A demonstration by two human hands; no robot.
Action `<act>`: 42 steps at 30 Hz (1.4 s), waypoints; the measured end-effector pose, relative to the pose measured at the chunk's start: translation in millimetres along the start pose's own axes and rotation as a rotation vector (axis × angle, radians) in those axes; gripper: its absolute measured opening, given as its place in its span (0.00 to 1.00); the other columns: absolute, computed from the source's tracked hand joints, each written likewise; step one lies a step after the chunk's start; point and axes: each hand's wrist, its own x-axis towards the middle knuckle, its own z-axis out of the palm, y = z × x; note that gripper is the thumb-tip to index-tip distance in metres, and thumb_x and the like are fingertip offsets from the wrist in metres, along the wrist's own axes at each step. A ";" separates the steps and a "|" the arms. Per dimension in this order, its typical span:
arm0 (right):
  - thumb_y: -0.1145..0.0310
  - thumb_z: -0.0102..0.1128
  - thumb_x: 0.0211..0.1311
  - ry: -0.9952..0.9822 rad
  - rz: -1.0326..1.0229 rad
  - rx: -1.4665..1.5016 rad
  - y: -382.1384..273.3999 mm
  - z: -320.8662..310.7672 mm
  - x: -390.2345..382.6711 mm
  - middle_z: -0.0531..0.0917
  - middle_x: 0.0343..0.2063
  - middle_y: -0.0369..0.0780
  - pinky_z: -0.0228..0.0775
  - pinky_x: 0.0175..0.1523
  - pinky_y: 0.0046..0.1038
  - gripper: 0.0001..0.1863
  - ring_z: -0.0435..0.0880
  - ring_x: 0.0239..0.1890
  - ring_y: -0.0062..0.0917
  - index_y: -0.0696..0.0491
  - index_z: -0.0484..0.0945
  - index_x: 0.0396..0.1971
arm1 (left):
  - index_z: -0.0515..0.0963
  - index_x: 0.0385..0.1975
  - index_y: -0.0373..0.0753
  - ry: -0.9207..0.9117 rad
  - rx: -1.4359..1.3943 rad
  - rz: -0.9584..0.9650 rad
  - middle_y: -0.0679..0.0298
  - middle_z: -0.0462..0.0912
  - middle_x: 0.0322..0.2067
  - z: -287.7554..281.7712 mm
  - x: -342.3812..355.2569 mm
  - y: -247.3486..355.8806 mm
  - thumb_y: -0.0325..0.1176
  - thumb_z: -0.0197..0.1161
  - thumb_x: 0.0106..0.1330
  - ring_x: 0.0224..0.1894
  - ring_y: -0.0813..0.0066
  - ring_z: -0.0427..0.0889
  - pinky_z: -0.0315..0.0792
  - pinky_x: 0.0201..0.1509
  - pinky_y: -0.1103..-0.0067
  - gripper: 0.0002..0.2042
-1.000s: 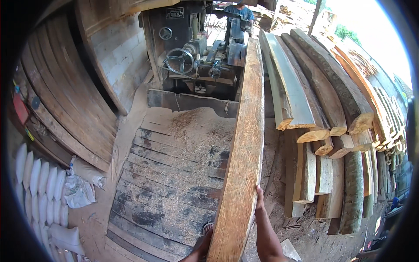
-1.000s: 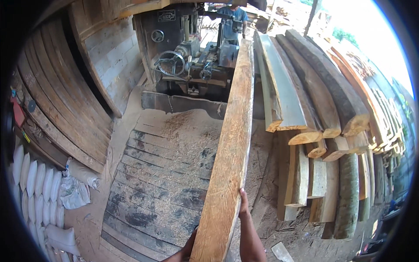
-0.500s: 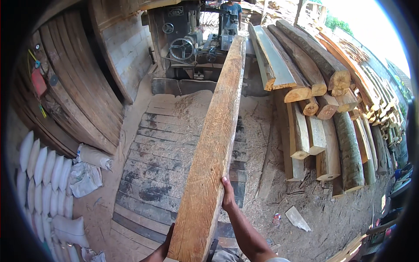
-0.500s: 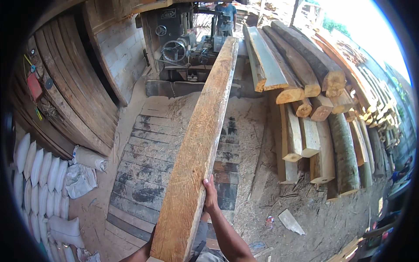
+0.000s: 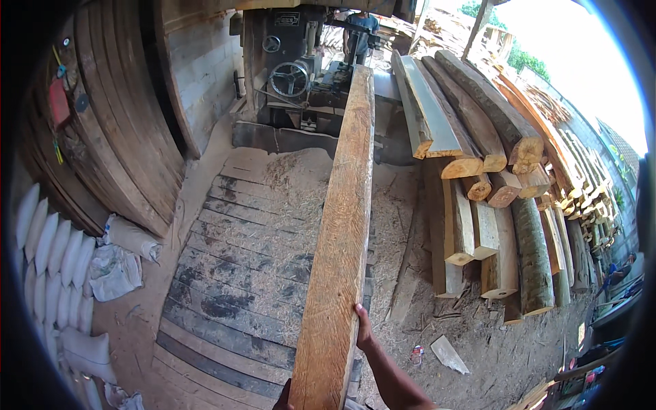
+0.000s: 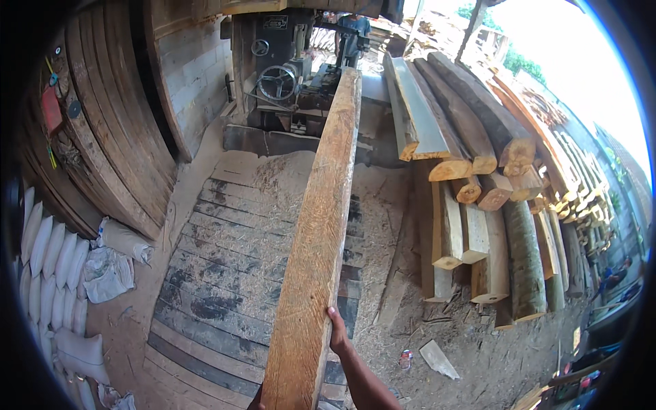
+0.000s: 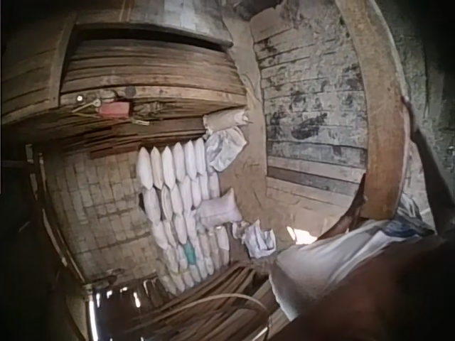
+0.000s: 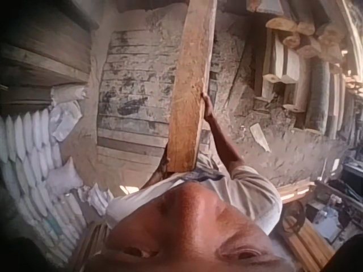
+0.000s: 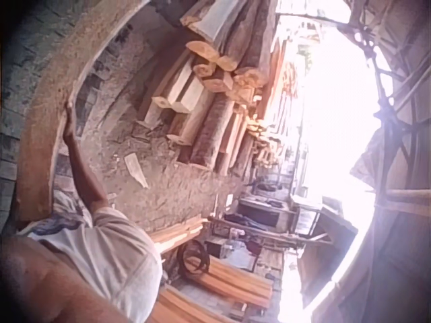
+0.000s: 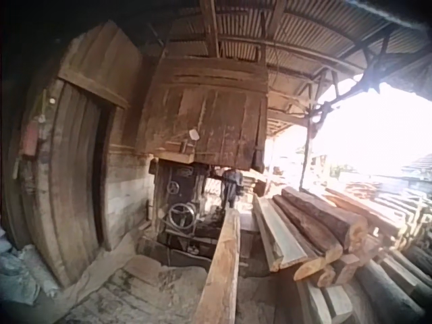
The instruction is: The person passes long wooden beams through a thickness planer multiple times, adjusting the machine height between passes and measuring the thickness with a tape measure.
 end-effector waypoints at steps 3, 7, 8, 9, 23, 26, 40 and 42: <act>0.38 0.50 0.59 -0.019 0.003 0.014 -10.6 -2.5 26.4 0.73 0.57 0.46 0.60 0.65 0.35 0.42 0.73 0.57 0.34 0.57 0.62 0.64 | 0.55 0.69 0.39 -0.002 0.014 0.011 0.57 0.65 0.64 -1.4 26.8 24.4 0.47 0.63 0.61 0.65 0.65 0.65 0.57 0.69 0.69 0.39; 0.41 0.49 0.62 0.016 0.025 -0.006 -31.5 10.3 45.9 0.73 0.57 0.46 0.59 0.65 0.35 0.39 0.72 0.58 0.34 0.56 0.62 0.64 | 0.54 0.69 0.39 0.022 0.022 0.026 0.58 0.64 0.65 0.9 52.1 50.5 0.46 0.65 0.60 0.65 0.66 0.65 0.57 0.69 0.69 0.40; 0.40 0.49 0.61 0.019 0.020 -0.018 -38.6 13.4 50.4 0.73 0.57 0.46 0.59 0.65 0.35 0.40 0.72 0.58 0.33 0.56 0.62 0.64 | 0.54 0.69 0.39 0.030 0.021 0.031 0.59 0.64 0.65 1.9 56.4 55.2 0.46 0.65 0.60 0.65 0.66 0.64 0.57 0.69 0.69 0.40; 0.40 0.49 0.61 0.022 0.015 -0.031 -44.4 15.1 55.8 0.73 0.57 0.46 0.59 0.65 0.35 0.41 0.72 0.58 0.33 0.56 0.62 0.64 | 0.54 0.69 0.40 0.040 0.017 0.037 0.59 0.64 0.65 2.9 62.0 61.7 0.46 0.66 0.60 0.65 0.66 0.64 0.57 0.69 0.69 0.40; 0.38 0.54 0.56 0.016 0.118 0.056 -116.6 10.1 167.7 0.74 0.56 0.46 0.63 0.62 0.40 0.43 0.73 0.57 0.37 0.55 0.61 0.64 | 0.52 0.70 0.40 0.198 -0.045 0.186 0.60 0.63 0.66 4.1 128.8 110.1 0.43 0.71 0.55 0.66 0.67 0.63 0.57 0.69 0.69 0.45; 0.36 0.54 0.54 0.009 0.113 0.014 -140.0 3.5 208.5 0.70 0.58 0.46 0.61 0.64 0.40 0.46 0.70 0.59 0.38 0.54 0.59 0.65 | 0.49 0.71 0.38 0.281 0.020 0.024 0.55 0.62 0.66 -4.5 167.5 131.9 0.46 0.70 0.51 0.67 0.60 0.62 0.57 0.69 0.64 0.49; 0.33 0.54 0.51 0.005 0.136 -0.008 -271.5 -2.5 420.3 0.68 0.60 0.47 0.60 0.64 0.42 0.50 0.68 0.60 0.39 0.53 0.57 0.66 | 0.48 0.69 0.28 0.283 0.187 0.081 0.50 0.54 0.69 -27.0 378.6 249.7 0.52 0.74 0.44 0.72 0.63 0.51 0.45 0.73 0.68 0.56; 0.33 0.54 0.51 0.023 0.141 0.002 -292.8 -7.2 457.3 0.68 0.60 0.47 0.60 0.63 0.42 0.50 0.69 0.59 0.40 0.53 0.57 0.66 | 0.49 0.69 0.28 0.277 0.166 0.083 0.50 0.54 0.69 -26.0 414.9 276.3 0.52 0.74 0.44 0.71 0.62 0.52 0.45 0.73 0.68 0.56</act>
